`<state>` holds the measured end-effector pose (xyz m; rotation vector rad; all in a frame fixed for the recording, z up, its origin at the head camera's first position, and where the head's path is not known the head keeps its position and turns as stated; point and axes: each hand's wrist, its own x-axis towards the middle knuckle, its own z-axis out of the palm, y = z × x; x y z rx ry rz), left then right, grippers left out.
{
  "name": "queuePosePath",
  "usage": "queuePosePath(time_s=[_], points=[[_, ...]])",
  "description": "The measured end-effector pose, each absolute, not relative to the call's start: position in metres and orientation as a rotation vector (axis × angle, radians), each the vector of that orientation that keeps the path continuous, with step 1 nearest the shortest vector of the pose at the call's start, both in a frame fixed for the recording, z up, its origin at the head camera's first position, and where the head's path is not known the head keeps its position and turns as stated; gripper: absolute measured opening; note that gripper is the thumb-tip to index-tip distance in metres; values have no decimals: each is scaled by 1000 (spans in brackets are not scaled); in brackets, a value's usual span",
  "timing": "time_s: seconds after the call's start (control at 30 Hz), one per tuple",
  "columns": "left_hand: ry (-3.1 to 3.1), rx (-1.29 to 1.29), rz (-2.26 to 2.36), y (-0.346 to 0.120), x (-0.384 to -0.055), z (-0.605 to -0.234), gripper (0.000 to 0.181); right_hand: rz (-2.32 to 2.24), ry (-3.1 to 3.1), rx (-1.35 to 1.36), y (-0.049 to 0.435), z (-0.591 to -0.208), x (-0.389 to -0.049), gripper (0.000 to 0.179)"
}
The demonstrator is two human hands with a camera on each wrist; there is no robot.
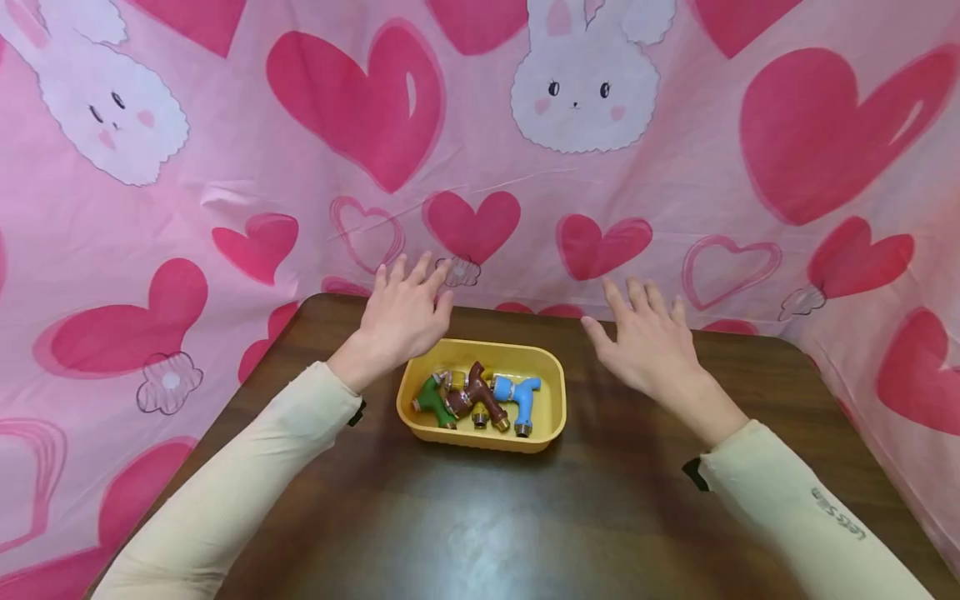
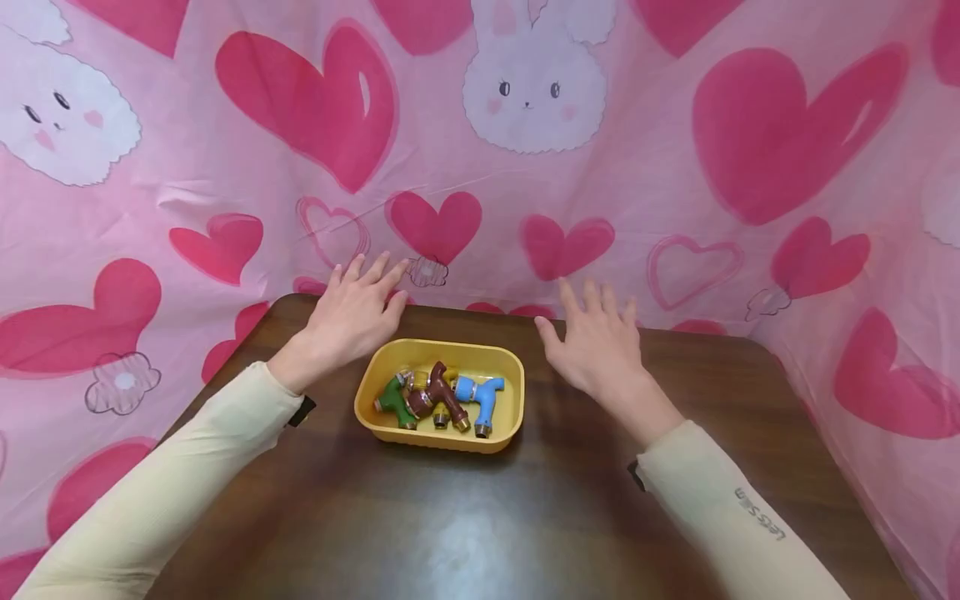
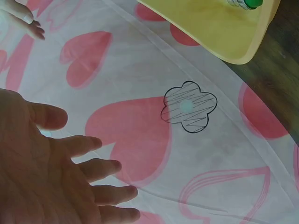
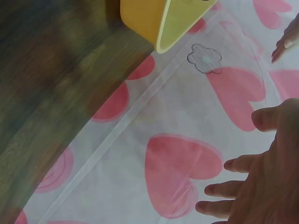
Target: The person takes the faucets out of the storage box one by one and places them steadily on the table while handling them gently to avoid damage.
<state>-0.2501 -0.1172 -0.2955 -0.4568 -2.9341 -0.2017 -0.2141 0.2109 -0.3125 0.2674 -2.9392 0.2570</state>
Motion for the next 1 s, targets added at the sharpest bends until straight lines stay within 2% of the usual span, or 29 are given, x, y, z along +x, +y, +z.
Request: queuePosePath(time_s=[1.0], points=[[-2933,-451,-217,-121,-248,-293,61,237,-2967,339,181,-313,-215,77]])
